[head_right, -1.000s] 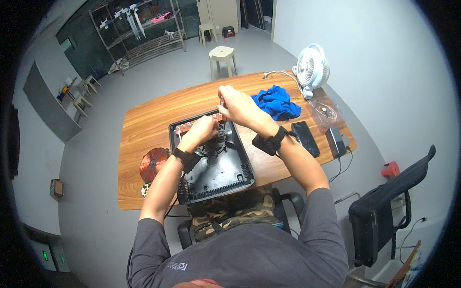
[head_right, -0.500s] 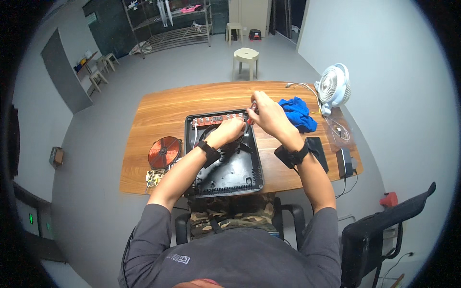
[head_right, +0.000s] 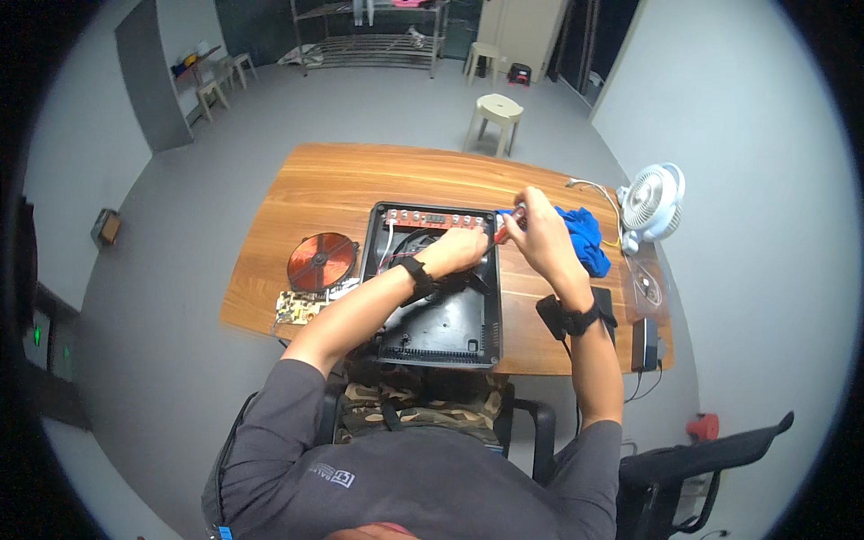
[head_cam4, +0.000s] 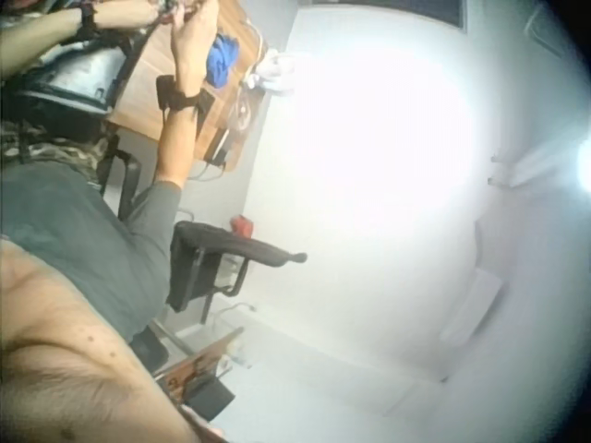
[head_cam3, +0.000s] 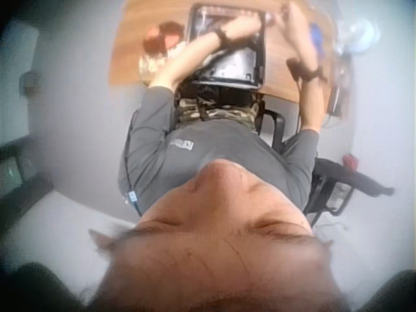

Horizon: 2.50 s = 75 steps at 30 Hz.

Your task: The person disassembles a small electronic device on a wooden table. They use a screwdriver to remove screws and take apart the device, then wipe the interior with a blue cloth.

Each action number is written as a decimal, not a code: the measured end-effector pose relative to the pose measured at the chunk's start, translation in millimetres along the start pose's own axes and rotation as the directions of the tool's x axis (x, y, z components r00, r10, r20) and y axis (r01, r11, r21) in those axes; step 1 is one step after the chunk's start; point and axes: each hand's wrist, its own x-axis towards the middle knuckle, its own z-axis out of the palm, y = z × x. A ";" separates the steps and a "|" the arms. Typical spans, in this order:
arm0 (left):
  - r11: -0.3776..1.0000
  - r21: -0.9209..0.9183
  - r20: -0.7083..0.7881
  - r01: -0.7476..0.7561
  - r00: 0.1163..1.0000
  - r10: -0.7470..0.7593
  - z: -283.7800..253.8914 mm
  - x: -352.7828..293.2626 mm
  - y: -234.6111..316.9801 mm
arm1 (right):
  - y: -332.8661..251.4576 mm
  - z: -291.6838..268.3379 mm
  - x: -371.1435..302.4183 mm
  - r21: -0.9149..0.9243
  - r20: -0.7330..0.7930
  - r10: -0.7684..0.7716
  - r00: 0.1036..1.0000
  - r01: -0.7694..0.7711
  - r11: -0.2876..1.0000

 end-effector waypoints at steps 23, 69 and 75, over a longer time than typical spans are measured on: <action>0.983 -0.075 0.331 0.170 0.934 -0.136 -10.8 15.9 2.0 | -8.3 -6.1 -2.0 -0.013 0.010 0.016 1.000 -0.016 1.000; 0.537 -0.221 0.185 0.814 0.576 -0.796 -93.1 -259.4 -269.1 | -58.7 45.1 25.6 0.198 0.087 -0.067 0.994 0.048 0.979; 0.610 -0.159 0.223 0.776 0.630 -0.744 -72.3 -232.5 -278.7 | -50.2 36.2 23.8 0.207 0.096 -0.029 0.995 0.009 0.978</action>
